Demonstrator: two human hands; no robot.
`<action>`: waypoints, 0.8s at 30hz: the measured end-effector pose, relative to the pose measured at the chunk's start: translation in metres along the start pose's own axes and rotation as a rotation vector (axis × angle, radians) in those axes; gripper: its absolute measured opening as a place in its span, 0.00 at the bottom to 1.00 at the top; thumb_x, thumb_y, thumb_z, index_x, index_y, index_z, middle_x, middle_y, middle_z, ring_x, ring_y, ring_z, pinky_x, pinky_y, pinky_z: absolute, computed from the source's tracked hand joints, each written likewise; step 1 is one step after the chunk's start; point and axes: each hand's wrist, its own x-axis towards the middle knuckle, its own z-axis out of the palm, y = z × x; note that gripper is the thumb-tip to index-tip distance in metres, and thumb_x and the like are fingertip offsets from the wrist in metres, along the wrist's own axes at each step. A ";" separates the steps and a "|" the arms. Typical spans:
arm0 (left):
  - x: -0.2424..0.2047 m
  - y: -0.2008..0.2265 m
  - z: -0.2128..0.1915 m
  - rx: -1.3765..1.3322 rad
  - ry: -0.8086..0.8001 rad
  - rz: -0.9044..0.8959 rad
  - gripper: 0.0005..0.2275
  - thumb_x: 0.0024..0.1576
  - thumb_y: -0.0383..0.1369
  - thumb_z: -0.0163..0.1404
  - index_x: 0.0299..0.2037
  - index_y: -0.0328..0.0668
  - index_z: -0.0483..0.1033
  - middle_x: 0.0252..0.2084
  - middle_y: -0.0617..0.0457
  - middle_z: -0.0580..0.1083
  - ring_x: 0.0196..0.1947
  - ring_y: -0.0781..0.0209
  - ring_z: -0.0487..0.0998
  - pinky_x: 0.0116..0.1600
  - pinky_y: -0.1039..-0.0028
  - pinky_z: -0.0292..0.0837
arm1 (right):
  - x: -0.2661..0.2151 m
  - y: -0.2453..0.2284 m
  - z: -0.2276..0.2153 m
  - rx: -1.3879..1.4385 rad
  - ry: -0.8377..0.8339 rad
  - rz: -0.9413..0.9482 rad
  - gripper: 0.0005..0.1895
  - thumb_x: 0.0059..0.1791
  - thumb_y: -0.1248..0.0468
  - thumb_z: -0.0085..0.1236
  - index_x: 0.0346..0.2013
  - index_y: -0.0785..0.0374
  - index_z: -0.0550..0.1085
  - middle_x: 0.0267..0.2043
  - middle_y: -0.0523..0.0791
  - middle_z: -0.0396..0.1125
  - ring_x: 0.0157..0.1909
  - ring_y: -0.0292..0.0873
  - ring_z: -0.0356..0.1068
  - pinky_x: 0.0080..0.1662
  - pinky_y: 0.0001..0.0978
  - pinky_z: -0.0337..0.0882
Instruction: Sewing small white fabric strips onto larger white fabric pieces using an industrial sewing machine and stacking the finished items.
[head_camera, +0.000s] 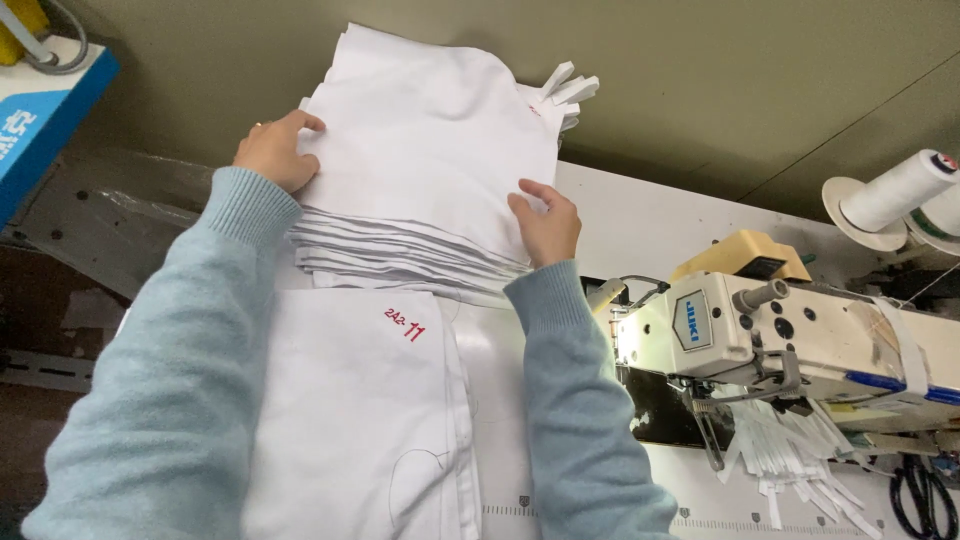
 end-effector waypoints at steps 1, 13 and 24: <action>0.009 0.005 -0.001 0.004 0.000 0.001 0.21 0.56 0.28 0.53 0.60 0.57 0.75 0.58 0.32 0.72 0.62 0.35 0.70 0.61 0.46 0.65 | 0.010 -0.003 0.005 0.003 0.000 0.002 0.19 0.44 0.53 0.71 0.50 0.41 0.82 0.57 0.42 0.71 0.60 0.49 0.71 0.58 0.36 0.75; 0.054 0.045 0.064 0.412 -0.033 0.486 0.26 0.68 0.55 0.28 0.73 0.62 0.59 0.77 0.50 0.56 0.77 0.49 0.50 0.77 0.46 0.37 | -0.004 -0.045 0.015 -0.321 0.031 0.012 0.31 0.47 0.72 0.56 0.66 0.63 0.68 0.74 0.46 0.51 0.71 0.54 0.59 0.67 0.55 0.62; 0.036 0.060 0.049 0.481 -0.053 0.228 0.30 0.59 0.67 0.26 0.73 0.83 0.49 0.80 0.62 0.46 0.79 0.50 0.38 0.76 0.45 0.31 | 0.086 -0.072 0.076 -0.659 -0.175 -0.020 0.41 0.54 0.39 0.37 0.78 0.50 0.45 0.83 0.46 0.33 0.82 0.58 0.29 0.71 0.72 0.22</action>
